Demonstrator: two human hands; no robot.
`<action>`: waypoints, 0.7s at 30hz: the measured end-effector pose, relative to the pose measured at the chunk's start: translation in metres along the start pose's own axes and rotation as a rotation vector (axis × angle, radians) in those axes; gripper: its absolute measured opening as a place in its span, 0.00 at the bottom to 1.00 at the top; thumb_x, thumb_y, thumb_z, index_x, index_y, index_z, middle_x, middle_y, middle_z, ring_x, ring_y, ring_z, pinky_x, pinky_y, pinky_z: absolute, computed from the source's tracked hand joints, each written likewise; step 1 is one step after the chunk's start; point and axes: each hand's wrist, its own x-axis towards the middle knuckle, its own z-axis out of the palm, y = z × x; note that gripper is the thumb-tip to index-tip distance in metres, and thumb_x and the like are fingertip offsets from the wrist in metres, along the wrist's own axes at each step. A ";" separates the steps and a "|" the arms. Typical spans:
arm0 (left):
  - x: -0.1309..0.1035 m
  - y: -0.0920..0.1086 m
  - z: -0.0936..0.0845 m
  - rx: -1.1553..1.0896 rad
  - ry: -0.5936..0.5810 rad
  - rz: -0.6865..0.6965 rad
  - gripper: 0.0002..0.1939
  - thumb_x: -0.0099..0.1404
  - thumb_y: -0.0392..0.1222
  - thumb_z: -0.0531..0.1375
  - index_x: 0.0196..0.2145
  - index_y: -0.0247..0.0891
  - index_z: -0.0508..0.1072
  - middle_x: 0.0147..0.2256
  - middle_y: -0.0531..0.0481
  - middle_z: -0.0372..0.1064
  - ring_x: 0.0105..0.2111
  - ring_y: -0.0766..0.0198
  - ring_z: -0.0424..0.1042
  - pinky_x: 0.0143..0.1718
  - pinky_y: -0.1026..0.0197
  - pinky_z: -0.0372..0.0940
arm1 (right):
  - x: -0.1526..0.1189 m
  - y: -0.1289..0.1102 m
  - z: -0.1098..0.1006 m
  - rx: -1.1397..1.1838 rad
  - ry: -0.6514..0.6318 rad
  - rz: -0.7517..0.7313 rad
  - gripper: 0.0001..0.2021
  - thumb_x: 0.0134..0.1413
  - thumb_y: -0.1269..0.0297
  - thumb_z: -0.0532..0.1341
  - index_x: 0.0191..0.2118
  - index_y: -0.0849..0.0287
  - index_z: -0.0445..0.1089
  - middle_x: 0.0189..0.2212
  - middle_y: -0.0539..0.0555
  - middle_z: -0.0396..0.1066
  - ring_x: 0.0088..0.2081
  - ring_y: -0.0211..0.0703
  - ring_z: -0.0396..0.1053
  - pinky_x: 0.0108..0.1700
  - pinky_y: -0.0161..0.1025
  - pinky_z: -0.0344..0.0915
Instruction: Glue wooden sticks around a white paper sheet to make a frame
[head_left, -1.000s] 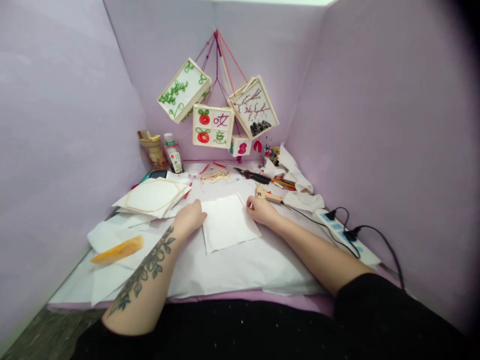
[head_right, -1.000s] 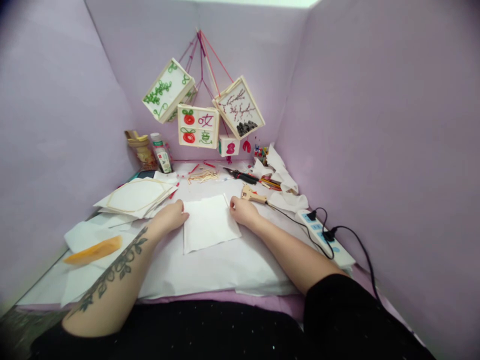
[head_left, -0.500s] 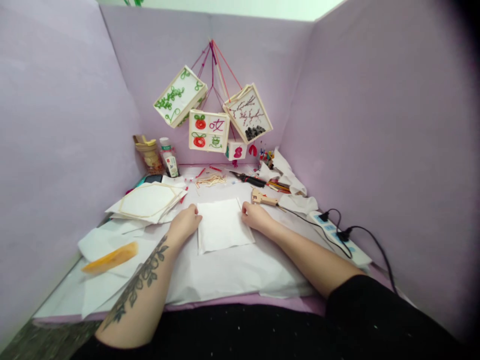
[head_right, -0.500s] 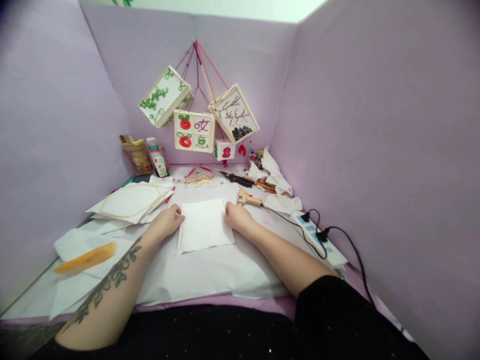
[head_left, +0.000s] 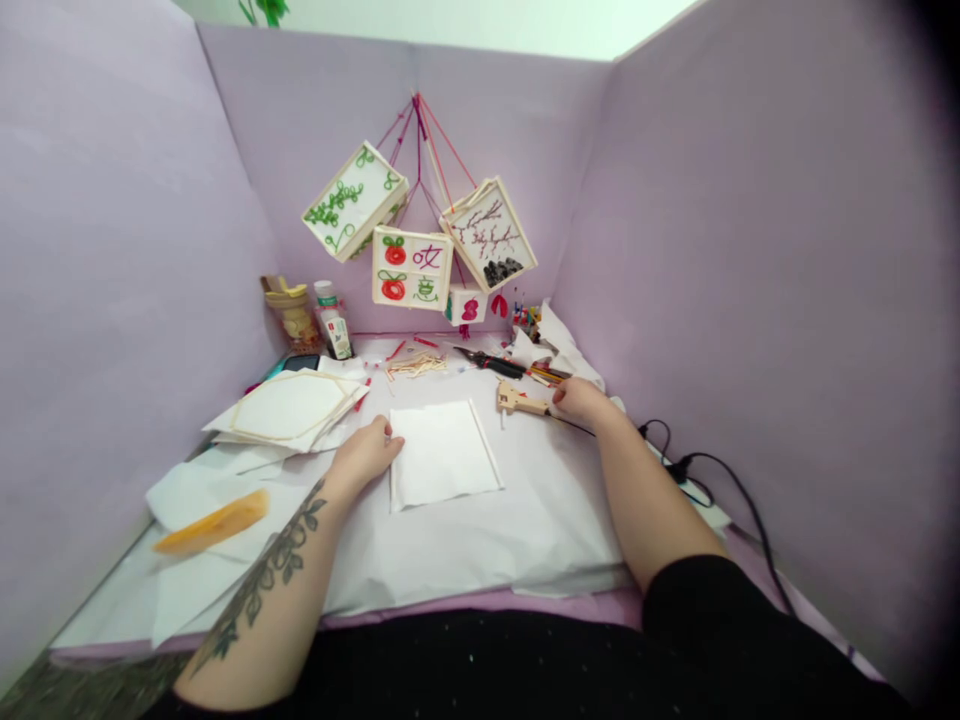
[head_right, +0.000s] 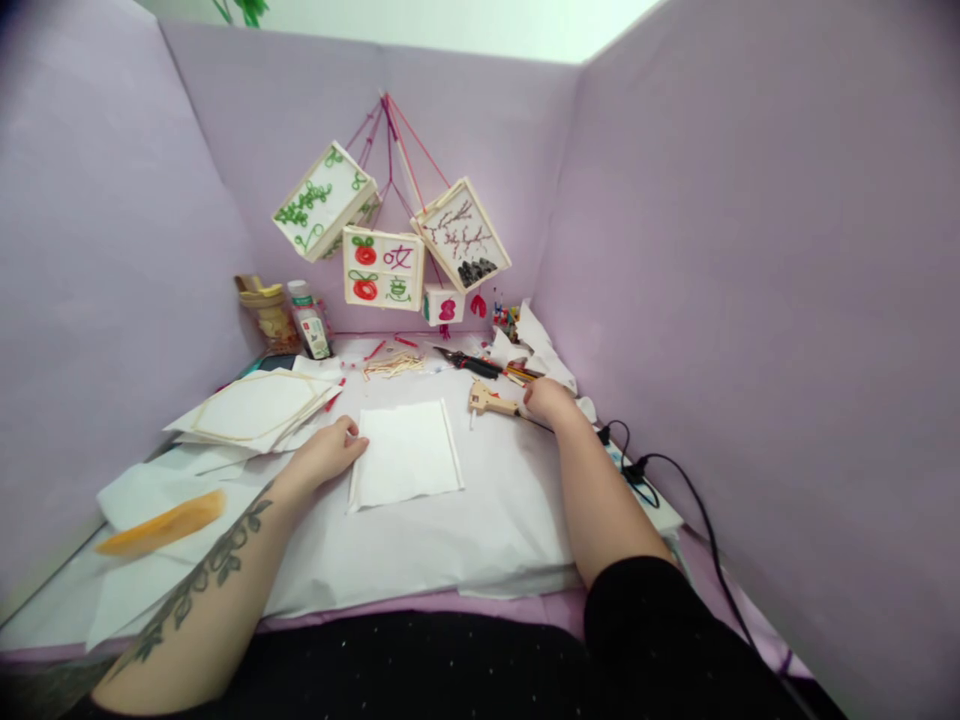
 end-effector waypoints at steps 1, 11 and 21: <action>0.000 0.000 0.000 0.003 0.001 -0.001 0.16 0.63 0.51 0.51 0.42 0.38 0.64 0.39 0.42 0.73 0.38 0.54 0.72 0.32 0.59 0.59 | 0.000 0.001 0.001 -0.014 -0.032 -0.016 0.07 0.41 0.71 0.63 0.30 0.59 0.77 0.33 0.57 0.76 0.35 0.46 0.71 0.36 0.36 0.63; -0.004 0.001 -0.003 0.004 -0.004 -0.011 0.15 0.63 0.51 0.51 0.42 0.39 0.64 0.40 0.43 0.73 0.39 0.54 0.72 0.33 0.59 0.60 | 0.017 0.001 0.016 -0.071 -0.034 0.026 0.12 0.45 0.68 0.62 0.37 0.66 0.76 0.38 0.66 0.75 0.40 0.54 0.72 0.39 0.41 0.66; -0.007 0.004 -0.004 0.021 -0.005 -0.015 0.16 0.64 0.50 0.51 0.43 0.38 0.66 0.42 0.40 0.73 0.41 0.52 0.72 0.35 0.58 0.62 | 0.024 0.015 0.024 -0.024 0.051 0.052 0.15 0.55 0.67 0.57 0.46 0.65 0.72 0.44 0.66 0.72 0.44 0.52 0.70 0.41 0.40 0.63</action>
